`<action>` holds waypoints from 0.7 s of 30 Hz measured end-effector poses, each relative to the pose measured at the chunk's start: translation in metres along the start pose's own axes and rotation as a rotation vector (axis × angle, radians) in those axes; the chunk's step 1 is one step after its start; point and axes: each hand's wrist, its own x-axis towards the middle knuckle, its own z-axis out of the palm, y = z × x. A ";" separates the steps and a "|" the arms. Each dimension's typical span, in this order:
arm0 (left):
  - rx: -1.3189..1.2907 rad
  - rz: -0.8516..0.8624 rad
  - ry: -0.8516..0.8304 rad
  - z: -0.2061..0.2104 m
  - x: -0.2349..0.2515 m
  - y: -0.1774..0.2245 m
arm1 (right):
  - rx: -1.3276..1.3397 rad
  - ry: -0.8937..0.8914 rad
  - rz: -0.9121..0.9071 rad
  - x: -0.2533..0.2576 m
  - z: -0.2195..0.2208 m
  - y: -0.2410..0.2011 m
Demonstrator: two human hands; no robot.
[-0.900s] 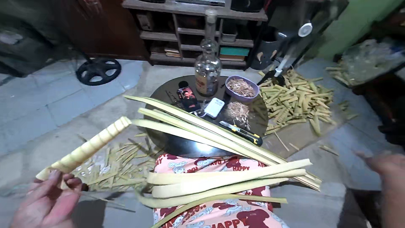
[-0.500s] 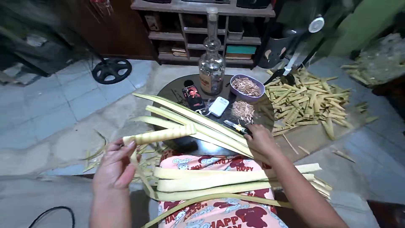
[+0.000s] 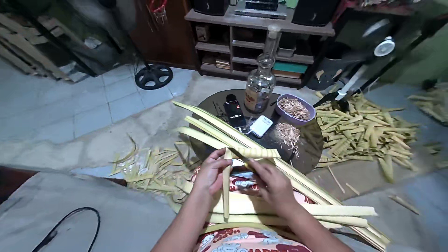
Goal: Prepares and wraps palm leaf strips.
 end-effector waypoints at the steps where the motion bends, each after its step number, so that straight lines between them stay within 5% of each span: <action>1: -0.046 -0.006 0.005 0.004 0.000 -0.002 | -0.005 0.006 -0.013 0.001 0.009 0.000; 13: -0.232 -0.074 -0.098 -0.005 -0.019 -0.007 | -0.045 -0.130 0.073 0.012 0.031 -0.010; 17: -0.038 0.165 0.046 -0.036 -0.002 0.000 | 0.253 -0.044 0.208 0.013 -0.007 0.005; 21: 0.252 0.339 0.124 -0.094 0.003 0.025 | 0.007 -0.108 0.444 0.014 -0.047 0.077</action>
